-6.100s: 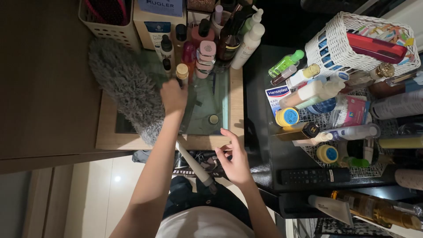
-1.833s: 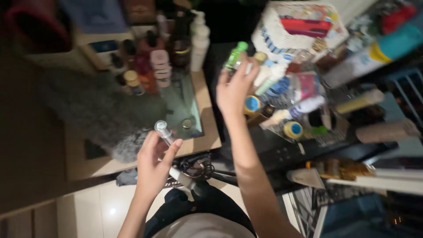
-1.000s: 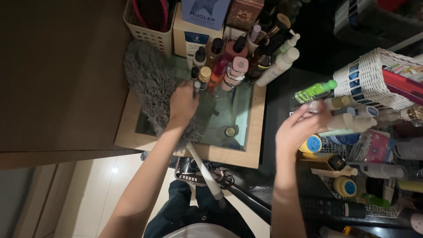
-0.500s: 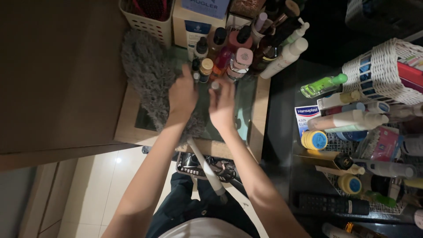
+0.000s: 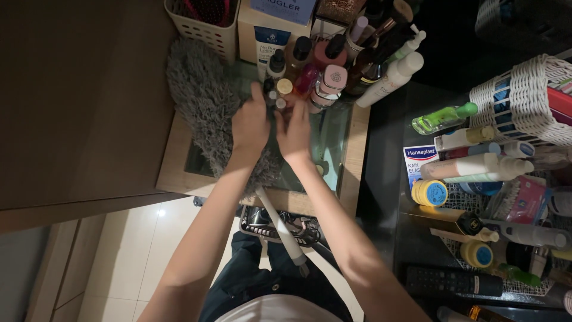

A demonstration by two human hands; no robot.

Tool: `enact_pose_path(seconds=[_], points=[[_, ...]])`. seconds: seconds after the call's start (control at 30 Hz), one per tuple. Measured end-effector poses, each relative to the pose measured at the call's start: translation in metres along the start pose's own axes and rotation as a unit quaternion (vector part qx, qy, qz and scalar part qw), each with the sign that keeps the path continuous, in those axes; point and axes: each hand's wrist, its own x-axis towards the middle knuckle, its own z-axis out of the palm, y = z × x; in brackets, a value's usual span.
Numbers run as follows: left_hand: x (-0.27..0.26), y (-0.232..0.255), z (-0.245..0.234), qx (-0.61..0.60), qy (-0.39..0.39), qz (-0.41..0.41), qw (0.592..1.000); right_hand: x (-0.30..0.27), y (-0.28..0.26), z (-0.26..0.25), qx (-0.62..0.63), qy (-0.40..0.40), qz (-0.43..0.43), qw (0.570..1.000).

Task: Organizing various cosmetic bottles, perfumes, and personal care products on a table or vanity.

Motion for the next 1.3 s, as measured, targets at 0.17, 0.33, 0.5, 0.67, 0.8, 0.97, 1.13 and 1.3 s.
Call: enact_pose_path(seconds=[0.17, 0.33, 0.5, 0.67, 0.8, 0.97, 1.13, 1.3], points=[[0.001, -0.003, 0.003, 0.002, 0.009, 0.010, 1.000, 0.001, 0.001, 0.004, 0.030, 0.012, 0.006, 0.999], [0.003, -0.006, 0.007, -0.007, -0.007, -0.003, 1.000, -0.001, 0.003, 0.006, 0.033, 0.010, 0.034, 0.999], [0.003, -0.005, 0.004, -0.010, -0.013, -0.002, 1.000, -0.001, 0.005, 0.007, 0.031, 0.006, 0.048, 0.998], [0.002, -0.001, 0.001, -0.016, -0.017, -0.014, 1.000, -0.004, 0.005, 0.004, 0.011, -0.001, 0.051, 0.999], [0.002, 0.002, -0.006, -0.015, -0.034, -0.021, 0.999, -0.006, 0.000, -0.001, 0.021, -0.012, 0.049, 0.998], [-0.011, 0.016, -0.029, -0.023, -0.022, -0.006, 0.999, -0.018, -0.018, -0.015, 0.000, -0.033, 0.116, 0.993], [-0.056, 0.045, -0.077, -0.142, 0.148, 0.094, 0.974, -0.064, -0.038, -0.048, 0.091, -0.041, 0.162, 0.982], [-0.113, 0.080, -0.077, -0.320, 0.055, -0.046, 0.945, -0.146, -0.037, -0.093, 0.197, -0.011, 0.187, 0.962]])
